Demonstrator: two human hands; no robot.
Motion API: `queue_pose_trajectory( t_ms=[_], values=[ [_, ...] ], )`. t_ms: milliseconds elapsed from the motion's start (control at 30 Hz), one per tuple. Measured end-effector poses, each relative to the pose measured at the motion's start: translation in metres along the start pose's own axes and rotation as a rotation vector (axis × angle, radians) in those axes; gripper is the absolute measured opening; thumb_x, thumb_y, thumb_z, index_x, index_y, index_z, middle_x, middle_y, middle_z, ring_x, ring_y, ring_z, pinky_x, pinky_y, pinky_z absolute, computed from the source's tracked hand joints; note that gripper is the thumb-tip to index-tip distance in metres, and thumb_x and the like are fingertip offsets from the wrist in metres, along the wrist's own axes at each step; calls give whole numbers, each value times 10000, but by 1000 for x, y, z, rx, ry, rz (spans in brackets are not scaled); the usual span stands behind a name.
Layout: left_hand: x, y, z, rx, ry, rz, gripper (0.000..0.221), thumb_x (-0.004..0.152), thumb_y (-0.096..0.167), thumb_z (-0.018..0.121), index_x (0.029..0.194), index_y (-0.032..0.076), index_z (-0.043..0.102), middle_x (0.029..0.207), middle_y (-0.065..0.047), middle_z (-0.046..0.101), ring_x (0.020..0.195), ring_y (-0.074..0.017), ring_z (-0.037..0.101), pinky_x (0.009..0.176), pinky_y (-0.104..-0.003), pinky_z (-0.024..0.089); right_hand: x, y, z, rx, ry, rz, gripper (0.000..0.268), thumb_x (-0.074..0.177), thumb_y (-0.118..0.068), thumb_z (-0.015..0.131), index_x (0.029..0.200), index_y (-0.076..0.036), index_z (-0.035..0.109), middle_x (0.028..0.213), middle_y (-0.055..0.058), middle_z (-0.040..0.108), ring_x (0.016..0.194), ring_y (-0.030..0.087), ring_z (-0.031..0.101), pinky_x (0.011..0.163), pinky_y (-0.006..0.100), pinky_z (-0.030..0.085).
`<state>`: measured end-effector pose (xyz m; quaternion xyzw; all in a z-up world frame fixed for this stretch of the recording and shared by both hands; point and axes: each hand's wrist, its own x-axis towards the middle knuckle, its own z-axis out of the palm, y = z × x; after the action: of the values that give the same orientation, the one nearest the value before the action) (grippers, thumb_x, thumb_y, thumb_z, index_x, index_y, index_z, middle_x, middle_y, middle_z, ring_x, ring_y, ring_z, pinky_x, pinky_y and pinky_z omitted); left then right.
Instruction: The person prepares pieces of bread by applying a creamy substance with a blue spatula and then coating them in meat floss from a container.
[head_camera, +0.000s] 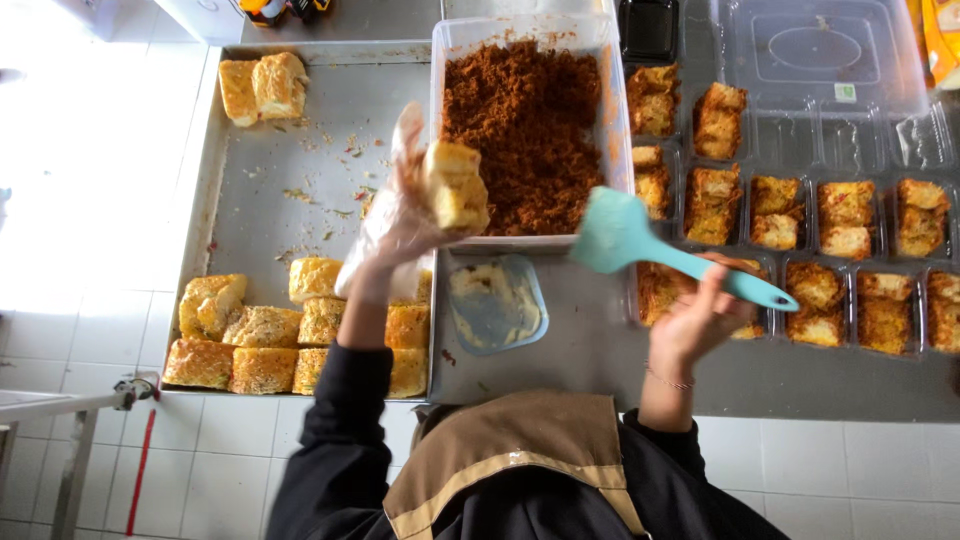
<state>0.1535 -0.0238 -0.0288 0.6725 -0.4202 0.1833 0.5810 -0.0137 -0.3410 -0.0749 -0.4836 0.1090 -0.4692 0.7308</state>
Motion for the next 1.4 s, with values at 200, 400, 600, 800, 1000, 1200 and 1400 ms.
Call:
queue_pose_trajectory(
  t_ms=[200, 400, 600, 800, 1000, 1200, 1400],
  values=[
    [45, 24, 10, 497, -551, -1030, 863, 873, -63, 460, 1628, 286, 230, 1303, -212, 528, 905, -294, 740, 817, -430, 641, 12, -6, -8, 17, 15, -28, 155, 1089, -107, 677, 1111, 22, 594, 1052, 121, 650, 970, 235, 718, 750, 390, 680],
    [36, -10, -1, 869, -667, -395, 1132, 621, 62, 733, 1611, 197, 201, 1077, -124, 666, 960, -340, 680, 929, -611, 500, 17, 12, -29, -75, 121, -54, 188, 1041, -50, 706, 1119, 30, 554, 1099, 167, 686, 1013, 303, 751, 834, 460, 650],
    [75, -29, -93, 647, -608, -767, 1130, 643, 302, 889, 1572, 207, 254, 1254, -138, 619, 977, -279, 687, 922, -417, 569, 18, 15, -43, -9, 42, 35, 205, 1114, -47, 723, 1187, 74, 576, 1066, 163, 645, 991, 285, 707, 839, 476, 679],
    [54, -163, -205, 1533, -434, -564, 721, 955, 152, 624, 1586, 227, 284, 1406, -214, 523, 1355, -401, 433, 1137, -607, 257, 11, 34, -53, -63, 56, 126, 216, 1084, -87, 706, 1261, -26, 598, 1125, 124, 677, 974, 225, 691, 852, 422, 655],
    [65, -207, -245, 1283, -447, -938, 822, 829, 81, 625, 1567, 242, 301, 1443, -176, 469, 1365, -378, 373, 1116, -519, 298, 15, 42, -58, -206, -7, 193, 94, 1130, -59, 671, 1127, -47, 578, 1089, 137, 674, 1055, 261, 716, 956, 412, 645],
    [67, -206, -248, 1243, -443, -893, 826, 832, 226, 660, 1580, 260, 311, 1428, -174, 519, 1345, -377, 430, 1111, -512, 323, 21, 32, -44, -162, -61, 265, 60, 1119, -53, 628, 1072, -51, 590, 1042, 123, 678, 975, 249, 729, 856, 384, 629],
    [61, -226, -248, 1270, -636, -875, 1203, 614, 428, 833, 1605, 187, 195, 1368, -189, 563, 1302, -357, 489, 1164, -496, 252, 16, 38, -25, -158, -68, 162, 38, 1106, 22, 628, 1113, 22, 590, 1039, 180, 669, 1016, 264, 718, 925, 434, 655]
  ],
)
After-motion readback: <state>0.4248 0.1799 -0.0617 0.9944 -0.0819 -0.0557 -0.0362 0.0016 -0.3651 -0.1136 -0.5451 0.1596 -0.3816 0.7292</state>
